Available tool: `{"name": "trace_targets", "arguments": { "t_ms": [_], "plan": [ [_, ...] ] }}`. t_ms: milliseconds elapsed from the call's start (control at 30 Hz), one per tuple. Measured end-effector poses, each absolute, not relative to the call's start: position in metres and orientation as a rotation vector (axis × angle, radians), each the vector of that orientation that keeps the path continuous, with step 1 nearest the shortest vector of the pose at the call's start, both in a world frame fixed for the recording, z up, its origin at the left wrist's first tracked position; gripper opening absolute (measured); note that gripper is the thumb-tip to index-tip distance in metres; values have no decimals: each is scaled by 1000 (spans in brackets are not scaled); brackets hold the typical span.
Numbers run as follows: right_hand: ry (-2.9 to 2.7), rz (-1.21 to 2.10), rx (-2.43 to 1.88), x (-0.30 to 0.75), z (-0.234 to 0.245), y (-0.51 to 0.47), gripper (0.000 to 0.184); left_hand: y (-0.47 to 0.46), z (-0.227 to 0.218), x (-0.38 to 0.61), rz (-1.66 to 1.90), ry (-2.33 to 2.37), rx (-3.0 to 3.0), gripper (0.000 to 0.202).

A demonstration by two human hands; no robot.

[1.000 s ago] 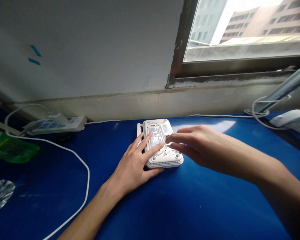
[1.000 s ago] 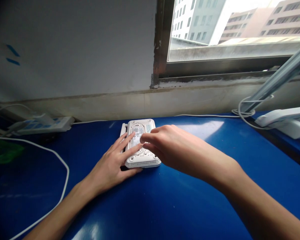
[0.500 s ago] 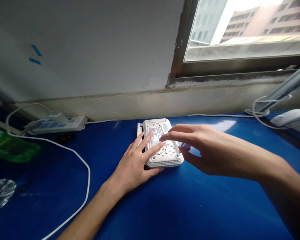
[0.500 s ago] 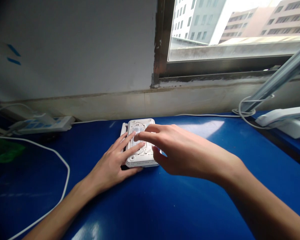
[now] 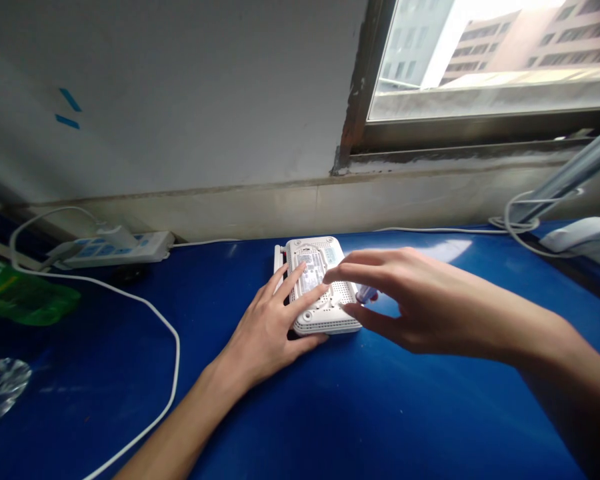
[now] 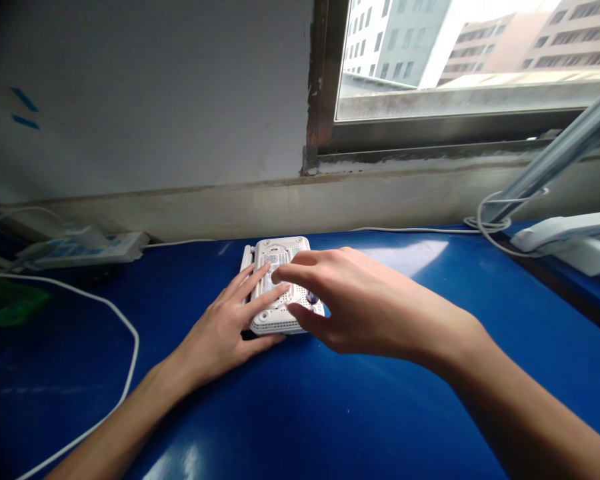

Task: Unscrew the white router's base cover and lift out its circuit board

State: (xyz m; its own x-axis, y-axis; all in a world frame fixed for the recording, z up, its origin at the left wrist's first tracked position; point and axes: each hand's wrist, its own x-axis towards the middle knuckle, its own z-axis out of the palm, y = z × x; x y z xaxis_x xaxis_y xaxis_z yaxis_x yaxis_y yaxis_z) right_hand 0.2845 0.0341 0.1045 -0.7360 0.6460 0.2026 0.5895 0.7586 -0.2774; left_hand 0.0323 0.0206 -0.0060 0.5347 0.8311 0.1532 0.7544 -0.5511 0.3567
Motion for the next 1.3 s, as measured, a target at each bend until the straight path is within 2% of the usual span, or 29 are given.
{"name": "trace_targets", "arguments": {
  "t_ms": [100, 300, 433, 500, 667, 700, 833, 900, 1033, 1067, 1167, 1300],
  "plan": [
    [-2671, 276, -981, 284, 103, 36, 20, 21, -6, 32, 447, 1337, 2528, 76],
    [-2662, 266, -919, 287, 103, 34, 54, 21, -6, 32, 450, 1336, 2530, 78],
    [-2669, 227, -986, 286, 100, 36, 32, 20, -5, 32, 444, 1337, 2529, 80],
    [-2688, 250, -992, 286, 99, 38, 28, 21, -5, 32, 434, 1340, 2531, 79],
    [-2705, 311, -945, 287, 102, 33, 62, 21, -7, 33, 461, 1333, 2529, 80],
    [-2704, 308, -953, 287, 103, 33, 59, 21, -7, 33, 464, 1335, 2525, 80],
    [-2702, 274, -1028, 285, 102, 35, 24, 20, -6, 32, 454, 1337, 2521, 79],
    [-2706, 286, -1017, 286, 101, 36, 26, 20, -6, 32, 445, 1341, 2523, 78],
    [-2708, 347, -961, 288, 105, 32, 51, 21, -7, 32, 436, 1343, 2525, 79],
    [-2709, 354, -969, 287, 106, 31, 48, 21, -7, 32, 438, 1343, 2524, 79],
    [-2715, 348, -1048, 285, 106, 33, 19, 21, -6, 33, 438, 1344, 2517, 78],
    [-2731, 339, -1022, 285, 103, 37, 22, 21, -5, 33, 429, 1349, 2518, 78]
  ]
}}
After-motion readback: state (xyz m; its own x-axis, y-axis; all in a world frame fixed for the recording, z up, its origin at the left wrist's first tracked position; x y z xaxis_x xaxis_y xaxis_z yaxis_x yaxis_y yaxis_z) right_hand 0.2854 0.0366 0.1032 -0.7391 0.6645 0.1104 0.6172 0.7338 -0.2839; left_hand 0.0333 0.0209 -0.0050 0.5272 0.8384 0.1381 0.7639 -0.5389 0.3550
